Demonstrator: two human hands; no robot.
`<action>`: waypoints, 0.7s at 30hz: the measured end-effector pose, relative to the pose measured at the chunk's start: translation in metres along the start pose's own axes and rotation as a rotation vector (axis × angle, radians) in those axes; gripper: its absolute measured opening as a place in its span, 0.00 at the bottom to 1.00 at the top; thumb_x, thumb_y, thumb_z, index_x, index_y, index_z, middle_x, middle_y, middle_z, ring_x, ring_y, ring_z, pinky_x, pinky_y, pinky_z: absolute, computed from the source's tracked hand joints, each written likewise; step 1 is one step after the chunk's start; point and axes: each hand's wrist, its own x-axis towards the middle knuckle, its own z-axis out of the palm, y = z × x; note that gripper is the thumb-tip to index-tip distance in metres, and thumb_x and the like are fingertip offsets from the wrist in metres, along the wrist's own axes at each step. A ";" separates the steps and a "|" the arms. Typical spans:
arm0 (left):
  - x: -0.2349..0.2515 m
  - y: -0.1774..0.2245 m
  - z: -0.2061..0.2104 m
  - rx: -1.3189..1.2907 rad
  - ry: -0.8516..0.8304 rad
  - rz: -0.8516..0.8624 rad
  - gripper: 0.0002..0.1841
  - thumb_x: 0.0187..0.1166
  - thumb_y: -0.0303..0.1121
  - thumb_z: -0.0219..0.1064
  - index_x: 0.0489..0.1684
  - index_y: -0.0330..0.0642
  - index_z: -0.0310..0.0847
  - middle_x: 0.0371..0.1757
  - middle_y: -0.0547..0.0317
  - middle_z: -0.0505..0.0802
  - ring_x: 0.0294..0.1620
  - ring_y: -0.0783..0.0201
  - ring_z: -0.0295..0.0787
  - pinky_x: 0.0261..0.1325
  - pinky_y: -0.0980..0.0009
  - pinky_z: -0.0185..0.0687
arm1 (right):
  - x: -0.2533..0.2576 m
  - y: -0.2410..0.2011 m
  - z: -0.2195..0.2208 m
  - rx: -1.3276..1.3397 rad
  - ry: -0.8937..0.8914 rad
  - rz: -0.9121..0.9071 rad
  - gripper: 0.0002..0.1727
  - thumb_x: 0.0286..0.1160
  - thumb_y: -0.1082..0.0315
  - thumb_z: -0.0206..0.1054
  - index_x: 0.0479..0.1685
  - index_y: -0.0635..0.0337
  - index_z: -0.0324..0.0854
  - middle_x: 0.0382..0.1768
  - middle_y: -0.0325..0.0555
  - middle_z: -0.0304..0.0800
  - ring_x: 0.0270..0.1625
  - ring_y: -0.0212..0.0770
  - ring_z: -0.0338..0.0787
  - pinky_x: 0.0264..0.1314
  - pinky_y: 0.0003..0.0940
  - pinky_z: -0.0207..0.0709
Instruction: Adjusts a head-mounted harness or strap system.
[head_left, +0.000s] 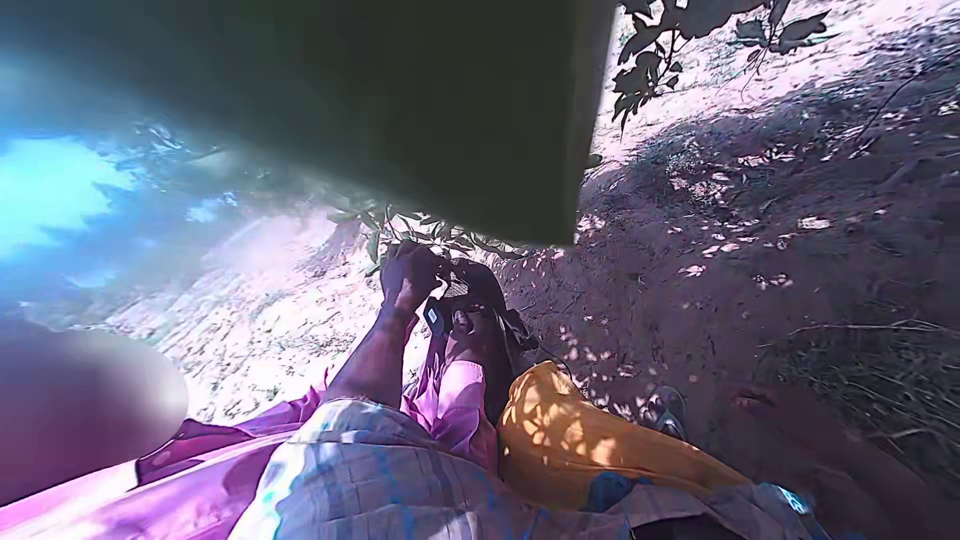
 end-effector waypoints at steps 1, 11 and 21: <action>0.005 0.010 -0.005 -0.042 0.031 -0.026 0.11 0.77 0.32 0.73 0.49 0.33 0.87 0.64 0.33 0.85 0.73 0.28 0.75 0.70 0.27 0.68 | 0.000 -0.001 0.001 -0.011 0.000 0.002 0.17 0.92 0.68 0.57 0.67 0.67 0.83 0.61 0.62 0.89 0.62 0.55 0.87 0.70 0.53 0.73; 0.058 0.123 -0.028 -0.266 0.123 0.007 0.18 0.86 0.36 0.60 0.61 0.27 0.81 0.54 0.22 0.89 0.61 0.22 0.84 0.62 0.23 0.69 | -0.006 -0.013 -0.009 0.050 -0.002 0.004 0.17 0.92 0.68 0.55 0.66 0.68 0.82 0.57 0.59 0.89 0.56 0.47 0.86 0.64 0.46 0.74; -0.002 0.268 -0.071 -0.771 0.385 0.638 0.11 0.81 0.27 0.65 0.51 0.24 0.81 0.46 0.39 0.92 0.46 0.60 0.91 0.56 0.61 0.84 | -0.079 -0.123 -0.077 0.289 0.469 -0.495 0.14 0.88 0.70 0.56 0.56 0.68 0.85 0.52 0.43 0.94 0.52 0.27 0.94 0.59 0.25 0.88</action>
